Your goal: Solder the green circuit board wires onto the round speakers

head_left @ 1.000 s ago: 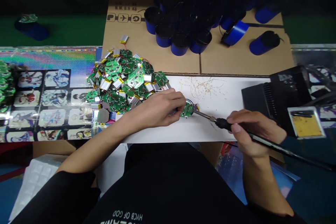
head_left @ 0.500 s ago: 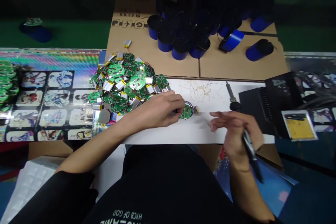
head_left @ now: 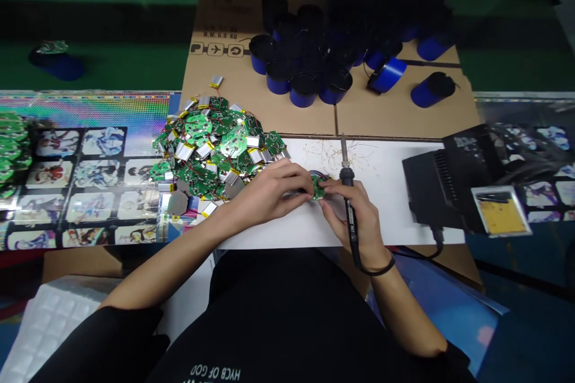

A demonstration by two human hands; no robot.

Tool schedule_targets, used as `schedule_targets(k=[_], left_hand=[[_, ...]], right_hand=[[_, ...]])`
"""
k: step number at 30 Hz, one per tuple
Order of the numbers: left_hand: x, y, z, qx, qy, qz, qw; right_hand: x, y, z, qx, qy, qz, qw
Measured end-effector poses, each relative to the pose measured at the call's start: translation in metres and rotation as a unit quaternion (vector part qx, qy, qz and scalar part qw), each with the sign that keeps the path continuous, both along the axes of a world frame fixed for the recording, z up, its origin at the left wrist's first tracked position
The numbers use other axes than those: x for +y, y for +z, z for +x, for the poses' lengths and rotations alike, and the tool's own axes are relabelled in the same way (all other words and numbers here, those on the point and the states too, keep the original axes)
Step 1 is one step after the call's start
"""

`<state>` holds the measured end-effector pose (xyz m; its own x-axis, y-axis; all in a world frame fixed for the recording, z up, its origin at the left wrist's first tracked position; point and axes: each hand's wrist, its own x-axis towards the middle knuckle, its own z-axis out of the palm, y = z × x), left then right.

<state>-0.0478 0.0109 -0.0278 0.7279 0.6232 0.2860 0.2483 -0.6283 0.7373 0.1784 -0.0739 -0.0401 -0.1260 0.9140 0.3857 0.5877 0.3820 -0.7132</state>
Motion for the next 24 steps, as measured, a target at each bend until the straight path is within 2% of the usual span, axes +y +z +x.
schedule_targets(k=[5,9,13,19,22,24], left_hand=[[-0.002,-0.001,0.005,-0.005,0.014,-0.012,1.0],[-0.002,0.0,0.006,-0.004,0.013,-0.031,0.999],[0.0,0.001,0.004,-0.002,0.01,-0.063,0.998],[0.001,0.005,0.003,0.009,-0.006,-0.075,0.997],[0.005,0.01,0.005,0.027,-0.022,-0.053,0.998],[0.011,0.015,0.006,0.048,-0.046,-0.045,0.997]], right_hand=[[0.0,-0.001,-0.003,0.016,0.001,0.0,1.0],[-0.006,-0.01,-0.016,0.062,-0.043,0.018,0.997],[-0.007,-0.018,-0.026,0.046,-0.092,0.033,0.994],[-0.005,-0.014,-0.019,0.0,-0.061,0.055,0.997],[-0.012,-0.011,-0.013,0.024,-0.045,0.039,0.998],[-0.017,-0.009,-0.01,0.058,-0.07,0.024,0.996]])
